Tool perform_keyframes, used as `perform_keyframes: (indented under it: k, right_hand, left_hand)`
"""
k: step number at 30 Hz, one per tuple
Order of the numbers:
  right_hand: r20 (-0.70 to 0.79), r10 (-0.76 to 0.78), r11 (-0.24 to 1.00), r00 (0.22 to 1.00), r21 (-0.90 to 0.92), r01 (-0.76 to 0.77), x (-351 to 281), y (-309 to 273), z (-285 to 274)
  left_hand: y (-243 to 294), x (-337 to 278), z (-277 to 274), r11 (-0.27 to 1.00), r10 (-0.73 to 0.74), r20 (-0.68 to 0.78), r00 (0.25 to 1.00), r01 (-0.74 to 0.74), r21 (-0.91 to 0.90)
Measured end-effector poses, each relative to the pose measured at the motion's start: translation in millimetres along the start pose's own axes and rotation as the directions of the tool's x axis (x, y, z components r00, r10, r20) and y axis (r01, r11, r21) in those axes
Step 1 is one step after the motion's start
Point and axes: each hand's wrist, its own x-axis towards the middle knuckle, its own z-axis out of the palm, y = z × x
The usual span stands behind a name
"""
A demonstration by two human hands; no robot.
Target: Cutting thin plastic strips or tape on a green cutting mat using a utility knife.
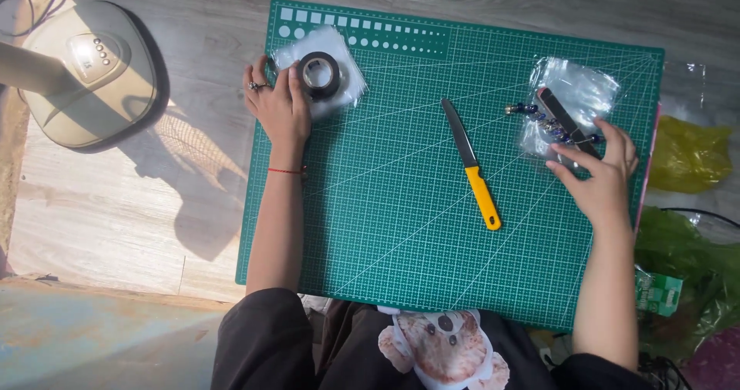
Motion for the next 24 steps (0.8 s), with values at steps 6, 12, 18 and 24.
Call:
perform_keyframes:
  k: [6,12,18,24]
  right_hand:
    - [-0.214,-0.098,0.995,0.972,0.001,0.101,-3,9,19]
    - [-0.261,-0.145,0.989,0.955,-0.026,0.143,-4,8,20]
    - [-0.305,-0.177,0.984,0.936,-0.022,0.179,-4,15,25]
    - [-0.293,-0.148,0.989,0.945,-0.036,0.144,-4,14,24]
  left_hand:
    - [1,1,-4,1.0,0.001,0.012,1.0,0.0,-0.015]
    - [-7,6,-3,0.99,0.028,-0.087,0.996,-0.04,-0.138]
    - [-7,13,-17,0.667,-0.374,-0.245,0.894,0.076,-0.741]
    - [-16,15,-19,0.875,-0.158,-0.275,0.949,0.005,-0.484]
